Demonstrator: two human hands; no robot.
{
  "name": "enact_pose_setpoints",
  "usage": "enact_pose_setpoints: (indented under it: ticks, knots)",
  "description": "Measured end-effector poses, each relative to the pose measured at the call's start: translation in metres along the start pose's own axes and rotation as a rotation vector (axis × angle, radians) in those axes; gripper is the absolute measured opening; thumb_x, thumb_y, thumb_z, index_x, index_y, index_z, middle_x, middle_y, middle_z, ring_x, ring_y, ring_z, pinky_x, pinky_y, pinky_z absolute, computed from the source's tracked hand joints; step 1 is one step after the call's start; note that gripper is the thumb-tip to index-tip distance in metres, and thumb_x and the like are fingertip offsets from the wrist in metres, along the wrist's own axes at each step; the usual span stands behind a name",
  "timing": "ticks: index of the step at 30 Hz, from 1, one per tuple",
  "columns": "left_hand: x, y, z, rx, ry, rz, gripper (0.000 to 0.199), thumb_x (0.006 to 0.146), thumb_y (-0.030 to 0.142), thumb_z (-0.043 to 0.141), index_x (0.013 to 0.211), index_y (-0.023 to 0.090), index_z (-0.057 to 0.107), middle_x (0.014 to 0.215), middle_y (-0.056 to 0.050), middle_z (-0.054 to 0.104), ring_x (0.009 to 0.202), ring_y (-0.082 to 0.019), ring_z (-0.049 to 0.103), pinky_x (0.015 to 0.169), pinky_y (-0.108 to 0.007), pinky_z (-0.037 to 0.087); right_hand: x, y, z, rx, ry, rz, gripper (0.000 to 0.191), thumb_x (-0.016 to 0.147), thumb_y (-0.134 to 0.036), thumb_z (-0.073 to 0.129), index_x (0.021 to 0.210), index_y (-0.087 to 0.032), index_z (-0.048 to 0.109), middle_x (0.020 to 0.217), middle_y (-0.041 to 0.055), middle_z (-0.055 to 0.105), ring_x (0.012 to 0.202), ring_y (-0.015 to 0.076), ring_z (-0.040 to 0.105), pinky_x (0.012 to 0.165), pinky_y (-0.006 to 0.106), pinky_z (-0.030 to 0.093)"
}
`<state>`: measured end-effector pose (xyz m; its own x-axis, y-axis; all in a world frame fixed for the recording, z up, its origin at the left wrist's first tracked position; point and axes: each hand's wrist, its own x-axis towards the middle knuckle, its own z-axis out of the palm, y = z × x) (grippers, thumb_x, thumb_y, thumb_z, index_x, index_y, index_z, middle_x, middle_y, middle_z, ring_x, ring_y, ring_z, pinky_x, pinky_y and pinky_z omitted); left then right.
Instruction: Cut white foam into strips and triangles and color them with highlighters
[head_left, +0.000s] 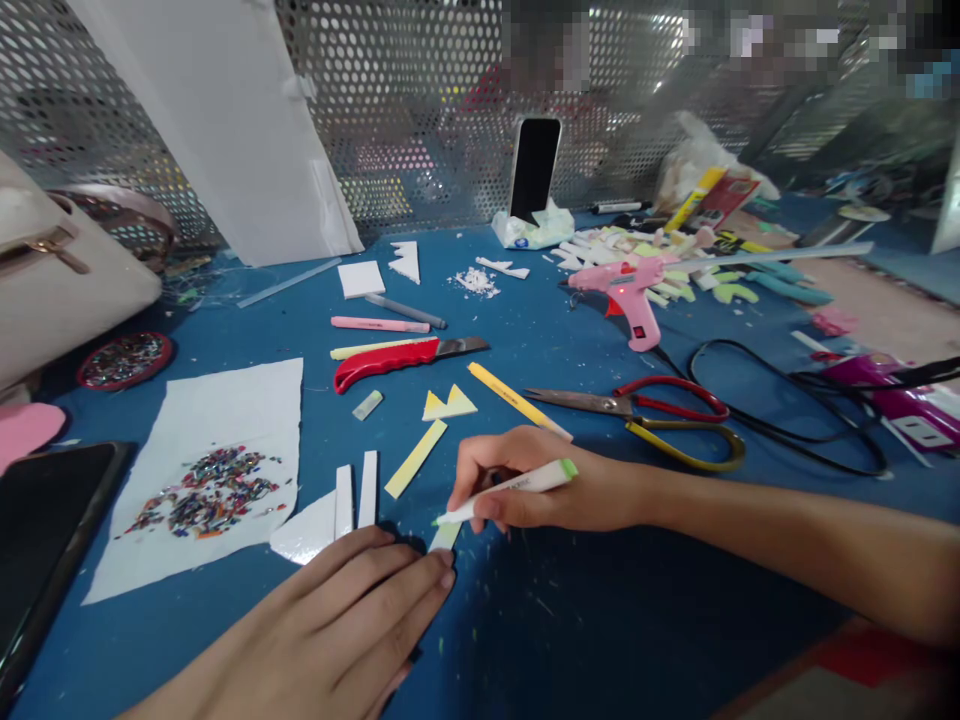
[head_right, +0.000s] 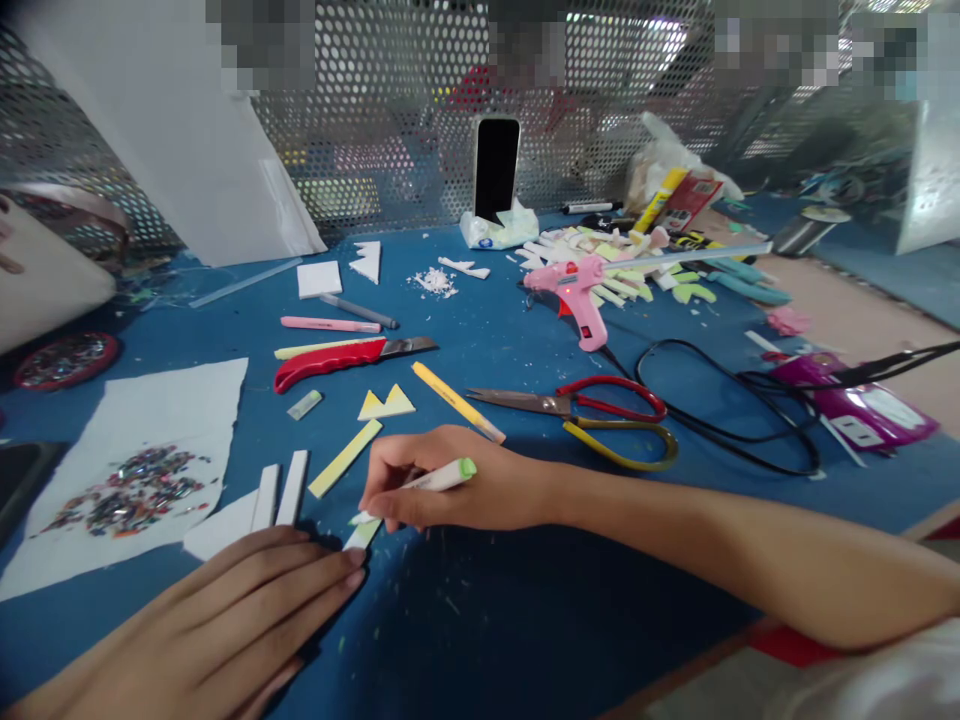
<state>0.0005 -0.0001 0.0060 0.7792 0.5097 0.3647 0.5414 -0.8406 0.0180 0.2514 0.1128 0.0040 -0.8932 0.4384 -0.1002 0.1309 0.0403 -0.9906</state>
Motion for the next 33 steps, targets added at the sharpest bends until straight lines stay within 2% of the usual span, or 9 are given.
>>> enact_pose_setpoints:
  ticks: [4, 7, 13, 16, 20, 24, 28, 30, 33]
  knots:
    - [0.0003, -0.0003, -0.0015, 0.002, 0.003, 0.0, 0.037, 0.112, 0.024, 0.035, 0.123, 0.021, 0.071, 0.122, 0.007, 0.073, 0.11, -0.01, 0.063, 0.122, -0.025, 0.023, 0.0005, 0.0021, 0.0, 0.059, -0.02, -0.03, 0.04, 0.1, -0.047, 0.058, 0.081, -0.012, 0.063, 0.071, 0.0019, 0.062, 0.06, 0.0086, 0.06, 0.054, 0.016, 0.047]
    - [0.0006, -0.0019, -0.0031, 0.016, -0.012, 0.02, 0.036, 0.112, 0.025, 0.036, 0.126, 0.021, 0.069, 0.124, 0.007, 0.072, 0.11, -0.011, 0.063, 0.12, -0.024, 0.029, 0.0005, 0.0023, 0.0002, 0.042, 0.007, -0.015, 0.034, 0.097, -0.046, 0.062, 0.09, -0.013, 0.064, 0.078, 0.0032, 0.066, 0.067, 0.0107, 0.063, 0.059, 0.018, 0.05]
    - [0.0005, -0.0021, -0.0032, 0.01, -0.007, 0.017, 0.039, 0.112, 0.025, 0.033, 0.124, 0.021, 0.07, 0.124, 0.008, 0.072, 0.109, -0.01, 0.063, 0.123, -0.025, 0.02, -0.0001, 0.0011, 0.0005, 0.047, -0.01, -0.013, 0.039, 0.099, -0.047, 0.059, 0.083, -0.012, 0.062, 0.074, 0.002, 0.064, 0.062, 0.0092, 0.061, 0.055, 0.017, 0.047]
    - [0.0005, -0.001, -0.0027, 0.017, 0.005, 0.018, 0.039, 0.112, 0.024, 0.033, 0.123, 0.021, 0.071, 0.122, 0.007, 0.073, 0.109, -0.01, 0.063, 0.121, -0.024, 0.023, 0.0003, 0.0016, 0.0004, 0.015, 0.011, -0.003, 0.032, 0.097, -0.045, 0.063, 0.093, -0.013, 0.063, 0.081, 0.0035, 0.067, 0.068, 0.0103, 0.064, 0.06, 0.018, 0.05]
    - [0.0011, -0.0015, -0.0025, 0.013, 0.0, 0.016, 0.038, 0.112, 0.024, 0.035, 0.125, 0.02, 0.07, 0.123, 0.006, 0.072, 0.11, -0.011, 0.062, 0.119, -0.025, 0.027, 0.001, 0.0024, 0.0002, 0.042, -0.017, -0.019, 0.042, 0.1, -0.049, 0.057, 0.081, -0.012, 0.063, 0.074, 0.0026, 0.062, 0.063, 0.0093, 0.062, 0.054, 0.016, 0.047]
    - [-0.0009, -0.0007, -0.0003, 0.007, -0.01, 0.011, 0.039, 0.112, 0.024, 0.033, 0.125, 0.021, 0.07, 0.124, 0.007, 0.072, 0.11, -0.011, 0.063, 0.122, -0.025, 0.02, 0.0017, 0.0016, 0.0006, 0.046, 0.025, -0.025, 0.039, 0.098, -0.05, 0.06, 0.086, -0.013, 0.062, 0.078, 0.0033, 0.065, 0.065, 0.0093, 0.061, 0.057, 0.017, 0.048]
    - [-0.0058, 0.0032, 0.0043, -0.029, 0.003, -0.042, 0.035, 0.111, 0.03, 0.038, 0.129, 0.021, 0.067, 0.128, 0.007, 0.07, 0.115, -0.011, 0.06, 0.124, -0.026, 0.017, 0.0021, 0.0014, 0.0009, 0.065, 0.002, -0.038, 0.048, 0.099, -0.053, 0.056, 0.077, -0.011, 0.062, 0.073, 0.0024, 0.06, 0.061, 0.009, 0.06, 0.054, 0.017, 0.046]
    - [-0.0066, 0.0042, 0.0048, -0.042, 0.012, -0.062, 0.035, 0.111, 0.031, 0.039, 0.129, 0.021, 0.067, 0.129, 0.007, 0.07, 0.116, -0.012, 0.06, 0.124, -0.027, 0.017, 0.0021, 0.0018, 0.0009, 0.08, 0.019, -0.044, 0.046, 0.099, -0.053, 0.057, 0.081, -0.011, 0.062, 0.074, 0.0028, 0.062, 0.062, 0.0094, 0.061, 0.055, 0.018, 0.047]
    - [-0.0043, 0.0029, 0.0022, -0.02, -0.002, -0.009, 0.037, 0.112, 0.026, 0.035, 0.127, 0.02, 0.068, 0.126, 0.006, 0.071, 0.113, -0.011, 0.061, 0.123, -0.026, 0.019, 0.0019, 0.002, 0.0006, 0.045, 0.031, -0.038, 0.041, 0.098, -0.051, 0.059, 0.085, -0.012, 0.062, 0.078, 0.0032, 0.064, 0.065, 0.0096, 0.062, 0.058, 0.018, 0.048]
